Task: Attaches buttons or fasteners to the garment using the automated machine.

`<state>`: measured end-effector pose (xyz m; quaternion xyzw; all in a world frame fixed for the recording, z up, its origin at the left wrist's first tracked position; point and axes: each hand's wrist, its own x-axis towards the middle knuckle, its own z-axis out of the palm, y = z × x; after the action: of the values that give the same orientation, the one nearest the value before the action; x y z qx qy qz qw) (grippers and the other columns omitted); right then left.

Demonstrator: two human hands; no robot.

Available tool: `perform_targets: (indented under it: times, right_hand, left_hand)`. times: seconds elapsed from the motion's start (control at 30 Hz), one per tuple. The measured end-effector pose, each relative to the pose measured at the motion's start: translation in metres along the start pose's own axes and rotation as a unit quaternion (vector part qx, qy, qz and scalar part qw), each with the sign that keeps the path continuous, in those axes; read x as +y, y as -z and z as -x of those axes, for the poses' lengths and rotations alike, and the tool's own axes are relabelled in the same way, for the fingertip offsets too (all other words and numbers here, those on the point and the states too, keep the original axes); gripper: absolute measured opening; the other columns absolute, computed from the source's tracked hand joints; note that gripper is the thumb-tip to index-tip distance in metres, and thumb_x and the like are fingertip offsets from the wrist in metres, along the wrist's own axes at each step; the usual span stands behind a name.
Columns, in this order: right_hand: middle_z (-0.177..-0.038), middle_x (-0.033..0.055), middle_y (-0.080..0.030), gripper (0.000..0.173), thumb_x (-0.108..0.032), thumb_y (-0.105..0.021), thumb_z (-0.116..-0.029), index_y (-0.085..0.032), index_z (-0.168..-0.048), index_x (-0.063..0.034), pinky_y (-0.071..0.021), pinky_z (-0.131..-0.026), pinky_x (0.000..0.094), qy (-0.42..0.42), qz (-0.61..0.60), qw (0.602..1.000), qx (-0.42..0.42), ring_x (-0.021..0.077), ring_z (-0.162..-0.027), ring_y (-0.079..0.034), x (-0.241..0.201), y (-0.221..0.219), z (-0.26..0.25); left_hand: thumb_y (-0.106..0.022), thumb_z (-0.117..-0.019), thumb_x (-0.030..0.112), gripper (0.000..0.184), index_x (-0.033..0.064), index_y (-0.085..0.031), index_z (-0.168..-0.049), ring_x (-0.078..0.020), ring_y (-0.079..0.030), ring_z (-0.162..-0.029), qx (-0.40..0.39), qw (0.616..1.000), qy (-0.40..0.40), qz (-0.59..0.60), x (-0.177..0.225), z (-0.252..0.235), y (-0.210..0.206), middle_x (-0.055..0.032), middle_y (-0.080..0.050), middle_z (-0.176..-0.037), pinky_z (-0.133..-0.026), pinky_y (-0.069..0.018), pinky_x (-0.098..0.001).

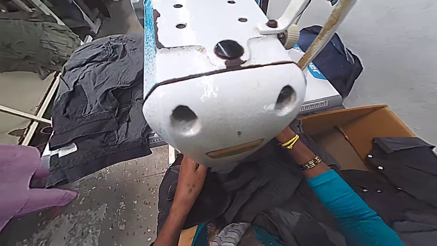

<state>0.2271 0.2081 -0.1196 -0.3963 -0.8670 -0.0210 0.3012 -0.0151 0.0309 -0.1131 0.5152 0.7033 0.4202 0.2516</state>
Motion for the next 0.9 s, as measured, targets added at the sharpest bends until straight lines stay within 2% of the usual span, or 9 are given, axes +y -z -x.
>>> perform_targets:
  times: [0.1,0.2,0.3,0.4,0.47,0.57,0.67,0.77,0.9]
  right_hand:
    - [-0.099,0.0225,-0.07,0.015,-0.007,-0.065,-0.0941,-0.073,-0.099,0.0043,-0.0555,-0.079,0.0486,-0.022,-0.058,0.998,0.022,0.0378,-0.091,-0.069,0.006,0.004,0.004]
    - [-0.079,0.0168,-0.065,0.014,-0.008,-0.065,-0.0954,-0.068,-0.098,0.0048,-0.0517,-0.06,0.039,-0.126,-0.13,0.983,0.031,0.0246,-0.064,-0.062,-0.001,0.016,0.005]
    - [-0.084,0.0146,-0.068,0.014,-0.009,-0.065,-0.0969,-0.07,-0.103,0.0028,-0.053,-0.064,0.0363,-0.139,-0.168,0.975,0.033,0.0197,-0.067,-0.063,-0.021,0.032,0.0]
    - [-0.085,0.015,-0.072,0.015,-0.011,-0.065,-0.094,-0.074,-0.093,0.0014,-0.0582,-0.07,0.0394,0.011,-0.12,0.99,0.075,0.0251,-0.078,-0.072,-0.052,0.038,-0.001]
    - [-0.077,0.0093,-0.069,0.018,-0.017,-0.06,-0.0992,-0.067,-0.087,-0.0059,-0.0568,-0.067,0.0321,0.162,-0.098,0.976,0.112,0.0207,-0.074,-0.069,-0.077,0.033,0.007]
    - [-0.073,0.0056,-0.067,0.022,-0.013,-0.058,-0.0992,-0.065,-0.079,-0.0108,-0.0513,-0.069,0.0295,0.284,-0.075,0.951,0.098,0.0191,-0.075,-0.067,-0.103,0.025,0.006]
    - [-0.083,0.0068,-0.073,0.019,-0.018,-0.061,-0.0968,-0.07,-0.082,-0.0083,-0.0541,-0.077,0.0271,0.235,-0.156,0.959,0.022,0.0168,-0.085,-0.07,-0.107,0.03,0.002]
    - [-0.087,0.0039,-0.067,0.031,-0.033,-0.057,-0.105,-0.062,-0.103,-0.003,-0.0496,-0.084,0.0234,0.115,-0.405,0.893,-0.157,0.0067,-0.086,-0.063,-0.106,0.041,0.018]
    - [-0.081,-0.0039,-0.063,0.029,-0.032,-0.063,-0.0997,-0.062,-0.103,-0.003,-0.05,-0.075,0.0231,-0.049,-0.384,0.907,-0.164,-0.0005,-0.077,-0.059,-0.072,0.042,0.024]
  left_hand:
    - [-0.053,-0.0983,0.026,0.043,-0.0051,-0.057,-0.128,-0.006,-0.062,-0.107,-0.001,1.0,0.005,0.02,-0.001,-0.002,0.0,-0.0099,-0.067,-0.112,-0.096,-0.0484,-0.026]
    - [-0.054,-0.0986,0.031,0.046,-0.0033,-0.057,-0.13,-0.0083,-0.062,-0.109,-0.001,1.0,0.012,0.022,-0.003,-0.006,-0.002,-0.0102,-0.067,-0.115,-0.097,-0.0487,-0.03]
    - [-0.055,-0.0977,0.033,0.034,0.0014,-0.066,-0.106,-0.0076,-0.061,-0.081,0.001,1.0,-0.015,-0.019,-0.004,-0.007,0.002,-0.0037,-0.065,-0.087,-0.075,-0.0502,-0.0315]
    - [-0.058,-0.0982,0.042,0.041,0.0118,-0.062,-0.07,-0.0031,-0.045,-0.048,-0.055,0.987,-0.145,-0.045,0.003,0.01,0.019,0.0053,-0.048,-0.054,-0.046,-0.0377,-0.024]
    - [-0.057,-0.1006,0.048,0.044,0.0156,-0.056,-0.071,-0.0019,-0.041,-0.048,-0.11,0.973,-0.197,-0.037,0.006,0.022,0.029,0.0072,-0.044,-0.055,-0.046,-0.0335,-0.0215]
    - [-0.054,-0.1023,0.048,0.039,0.0152,-0.072,-0.091,-0.0052,-0.059,-0.06,-0.108,0.965,-0.23,-0.062,0.006,0.024,0.027,0.0039,-0.064,-0.069,-0.055,-0.0483,-0.0264]
    - [-0.054,-0.1044,0.043,0.038,0.0126,-0.076,-0.098,-0.0011,-0.066,-0.074,-0.12,0.958,-0.259,-0.012,0.01,0.024,0.034,0.0019,-0.073,-0.083,-0.069,-0.0531,-0.0211]
    - [-0.055,-0.1049,0.041,0.037,0.0121,-0.075,-0.096,0.006,-0.064,-0.08,-0.115,0.965,-0.226,0.067,-0.003,0.02,0.062,0.006,-0.073,-0.086,-0.075,-0.0536,-0.0145]
    - [-0.058,-0.0989,0.044,0.036,0.0165,-0.07,-0.08,0.0117,-0.051,-0.06,-0.035,0.997,-0.069,-0.019,-0.047,0.005,0.107,0.0153,-0.06,-0.069,-0.056,-0.0411,-0.0102]
